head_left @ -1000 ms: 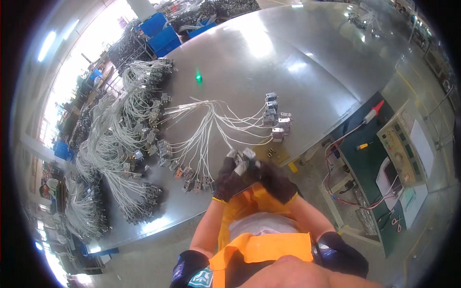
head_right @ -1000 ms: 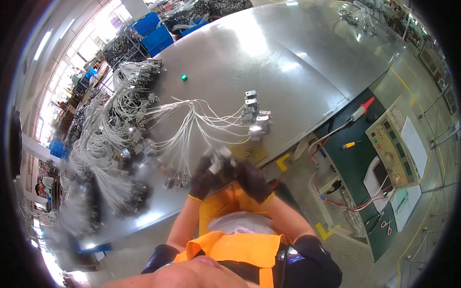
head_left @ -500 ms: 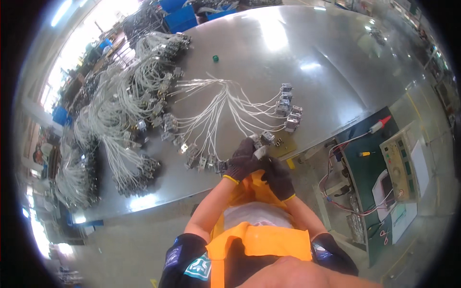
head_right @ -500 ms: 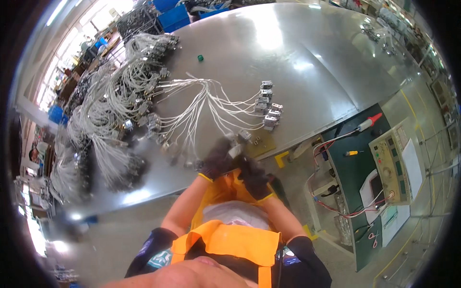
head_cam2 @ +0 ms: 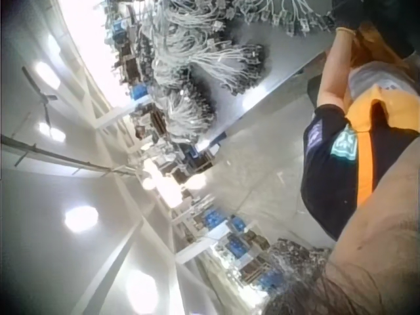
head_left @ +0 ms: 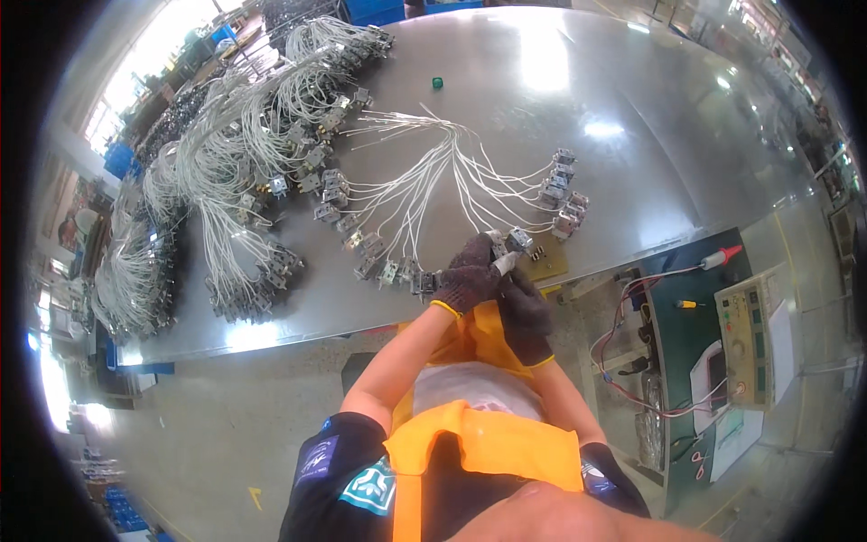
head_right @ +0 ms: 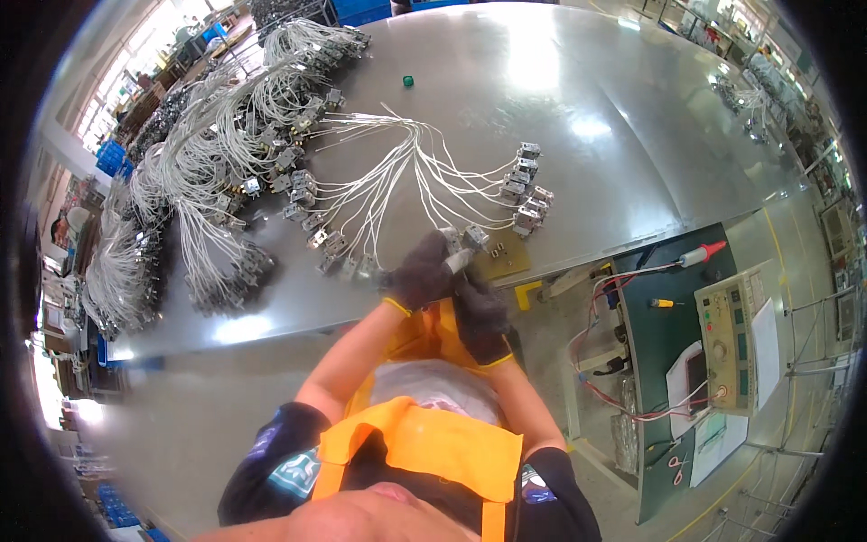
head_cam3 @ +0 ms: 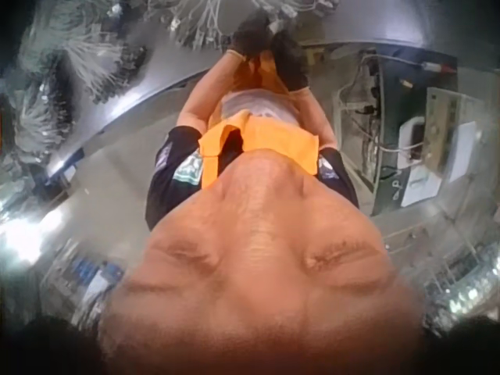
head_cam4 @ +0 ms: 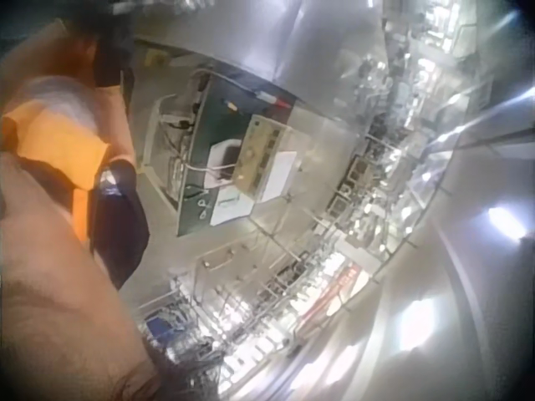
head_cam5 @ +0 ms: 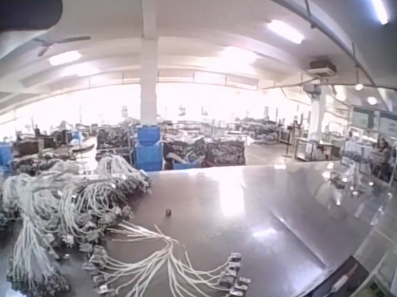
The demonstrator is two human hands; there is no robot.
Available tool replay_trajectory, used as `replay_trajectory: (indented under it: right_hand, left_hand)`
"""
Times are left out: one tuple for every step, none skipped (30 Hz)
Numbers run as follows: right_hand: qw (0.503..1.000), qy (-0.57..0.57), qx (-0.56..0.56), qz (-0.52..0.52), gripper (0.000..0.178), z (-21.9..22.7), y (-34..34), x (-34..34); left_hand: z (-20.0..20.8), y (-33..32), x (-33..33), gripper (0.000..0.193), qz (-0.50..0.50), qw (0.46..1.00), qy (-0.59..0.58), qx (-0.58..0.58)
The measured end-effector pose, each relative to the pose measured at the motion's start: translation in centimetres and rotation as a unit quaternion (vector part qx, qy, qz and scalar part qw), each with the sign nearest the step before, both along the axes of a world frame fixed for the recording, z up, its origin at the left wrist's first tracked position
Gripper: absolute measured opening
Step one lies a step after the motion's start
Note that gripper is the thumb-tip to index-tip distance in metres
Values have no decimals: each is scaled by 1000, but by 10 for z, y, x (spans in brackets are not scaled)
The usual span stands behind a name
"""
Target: Organizing and bundling multiple wire harnesses into a central fixture at an assembly station.
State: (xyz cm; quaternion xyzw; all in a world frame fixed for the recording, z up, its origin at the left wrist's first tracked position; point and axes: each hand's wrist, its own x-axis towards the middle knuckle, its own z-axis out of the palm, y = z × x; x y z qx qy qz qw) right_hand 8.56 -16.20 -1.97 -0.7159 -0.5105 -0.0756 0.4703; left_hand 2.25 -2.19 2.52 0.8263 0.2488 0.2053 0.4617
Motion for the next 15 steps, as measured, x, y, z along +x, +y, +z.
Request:
replay_trajectory:
  right_hand:
    - [1000,-1,-1,2,33,3,-1,0]
    - [1000,5,7,10,31,6,-2,1]
    - [1000,14,13,20,29,10,-3,1]
    - [999,22,20,30,27,13,-3,1]
    - [998,31,26,41,26,15,-4,1]
    - [997,34,36,53,25,18,-2,3]
    - [997,31,36,59,25,18,-3,2]
    - [990,126,2,66,20,17,-7,-1]
    - [972,221,-34,68,16,14,-11,-3]
    - [971,224,-39,71,16,12,-11,-3]
    - [972,217,-53,66,17,10,-11,-3]
    - [973,212,-71,59,19,9,-14,-5]
    - [972,207,-91,57,21,8,-18,-7]
    - [971,203,-111,56,23,6,-21,-9]
    - [969,201,-131,53,26,4,-25,-13]
  left_hand:
    - [4,-2,1,49,2,1000,-1,-1]
    - [9,-2,4,49,7,1000,15,21]
    - [15,-3,4,50,15,998,33,43]
    - [13,-4,2,50,19,998,36,41]
    - [9,-5,0,46,9,999,20,42]
    - [6,-4,0,43,1,999,-2,47]
    - [-1,-3,-1,43,7,999,-5,48]
    - [-11,-3,-2,44,16,997,-26,75]
    - [-12,-5,-3,45,20,994,-44,99]
    - [-12,-3,-4,45,24,994,-40,95]
    - [-12,3,-3,47,-7,999,-29,24]
    - [-8,6,-4,49,-37,998,-15,-51]
    - [-7,4,-5,49,-27,998,-9,-61]
    - [-6,1,-3,52,-4,1000,-8,-7]
    - [-1,0,-5,55,16,999,-2,49]
